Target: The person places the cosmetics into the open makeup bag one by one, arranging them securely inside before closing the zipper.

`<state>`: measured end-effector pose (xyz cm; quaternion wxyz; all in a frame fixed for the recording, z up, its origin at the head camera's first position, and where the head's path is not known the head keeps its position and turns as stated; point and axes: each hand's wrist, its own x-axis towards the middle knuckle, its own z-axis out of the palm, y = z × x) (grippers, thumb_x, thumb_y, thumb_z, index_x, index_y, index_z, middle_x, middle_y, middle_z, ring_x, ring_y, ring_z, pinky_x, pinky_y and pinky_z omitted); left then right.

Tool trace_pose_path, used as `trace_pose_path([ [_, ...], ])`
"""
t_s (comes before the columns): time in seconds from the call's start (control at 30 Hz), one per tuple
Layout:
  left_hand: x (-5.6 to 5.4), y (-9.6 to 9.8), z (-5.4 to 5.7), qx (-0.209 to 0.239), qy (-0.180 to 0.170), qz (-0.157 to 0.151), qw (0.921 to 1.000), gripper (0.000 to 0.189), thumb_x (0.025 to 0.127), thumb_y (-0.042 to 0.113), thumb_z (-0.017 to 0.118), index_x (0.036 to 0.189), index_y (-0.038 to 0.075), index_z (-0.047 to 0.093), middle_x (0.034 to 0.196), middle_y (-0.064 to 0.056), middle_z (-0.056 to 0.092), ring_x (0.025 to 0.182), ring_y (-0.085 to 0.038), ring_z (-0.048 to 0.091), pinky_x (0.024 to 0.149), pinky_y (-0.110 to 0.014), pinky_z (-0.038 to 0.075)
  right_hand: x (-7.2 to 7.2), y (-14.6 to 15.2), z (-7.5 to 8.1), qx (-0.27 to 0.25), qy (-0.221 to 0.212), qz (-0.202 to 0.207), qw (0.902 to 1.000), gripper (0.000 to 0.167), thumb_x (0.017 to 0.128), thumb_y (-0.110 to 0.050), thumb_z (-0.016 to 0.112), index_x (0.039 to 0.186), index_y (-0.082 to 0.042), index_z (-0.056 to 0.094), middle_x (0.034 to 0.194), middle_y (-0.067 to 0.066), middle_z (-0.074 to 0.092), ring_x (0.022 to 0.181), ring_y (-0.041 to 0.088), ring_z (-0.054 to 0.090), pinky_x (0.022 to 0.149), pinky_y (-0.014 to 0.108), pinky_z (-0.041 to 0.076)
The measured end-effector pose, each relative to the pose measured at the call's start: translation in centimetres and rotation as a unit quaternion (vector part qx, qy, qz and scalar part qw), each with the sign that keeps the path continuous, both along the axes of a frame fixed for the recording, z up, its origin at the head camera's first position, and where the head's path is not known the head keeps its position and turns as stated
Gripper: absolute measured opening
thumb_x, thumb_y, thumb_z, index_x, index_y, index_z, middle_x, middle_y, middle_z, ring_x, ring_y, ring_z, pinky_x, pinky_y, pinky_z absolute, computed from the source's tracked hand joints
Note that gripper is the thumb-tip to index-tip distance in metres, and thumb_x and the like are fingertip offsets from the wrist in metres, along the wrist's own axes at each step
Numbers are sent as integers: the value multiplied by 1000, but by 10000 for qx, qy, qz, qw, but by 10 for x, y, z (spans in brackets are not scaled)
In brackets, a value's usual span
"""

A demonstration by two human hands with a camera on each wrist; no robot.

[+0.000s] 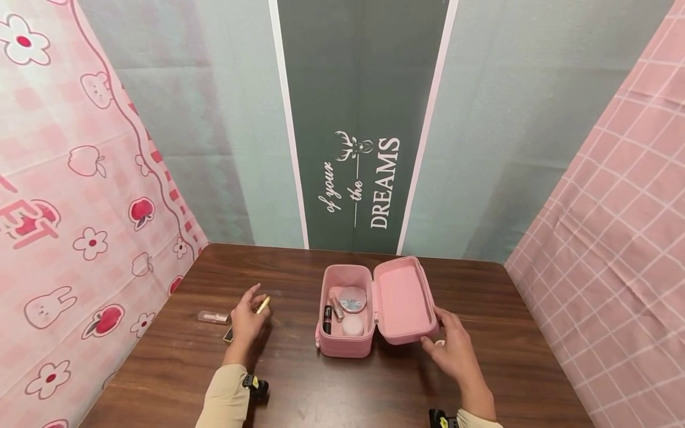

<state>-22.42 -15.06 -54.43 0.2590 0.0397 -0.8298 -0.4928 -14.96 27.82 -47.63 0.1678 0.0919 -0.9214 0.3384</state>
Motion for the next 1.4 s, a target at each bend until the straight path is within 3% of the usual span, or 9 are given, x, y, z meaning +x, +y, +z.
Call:
trace_pose_path([
  [0.37, 3, 14, 1, -105, 248, -70, 9996, 46, 65, -11, 72, 109, 0, 64, 91, -14, 69, 78, -27, 67, 68, -41, 52, 2, -2, -1, -36, -99, -64, 9999, 65, 69, -1, 77, 126, 8, 46, 113, 24, 51, 96, 37, 54, 77, 54, 46],
  [0.53, 0, 20, 4, -45, 157, -121, 9998, 40, 68, -10, 71, 106, -1, 66, 91, -14, 68, 80, -27, 66, 71, -39, 51, 2, -1, -2, -94, -133, -43, 9999, 65, 70, -1, 77, 126, 8, 46, 114, 24, 51, 97, 38, 54, 76, 55, 46],
  [1.03, -10, 39, 23, 108, 87, -136, 9998, 30, 69, -7, 73, 98, -2, 68, 88, -13, 68, 79, -26, 65, 71, -38, 52, 1, -1, 1, -54, -144, -33, 9999, 65, 70, -2, 78, 126, 9, 45, 115, 25, 50, 97, 39, 54, 77, 55, 46],
  [1.4, -12, 52, 34, 253, -79, -101, 9996, 33, 70, -6, 73, 101, -1, 66, 92, -13, 68, 82, -25, 65, 72, -36, 52, -1, 0, 1, -10, 44, -5, 10000, 64, 67, 1, 78, 123, 9, 47, 112, 24, 52, 94, 36, 55, 76, 52, 47],
])
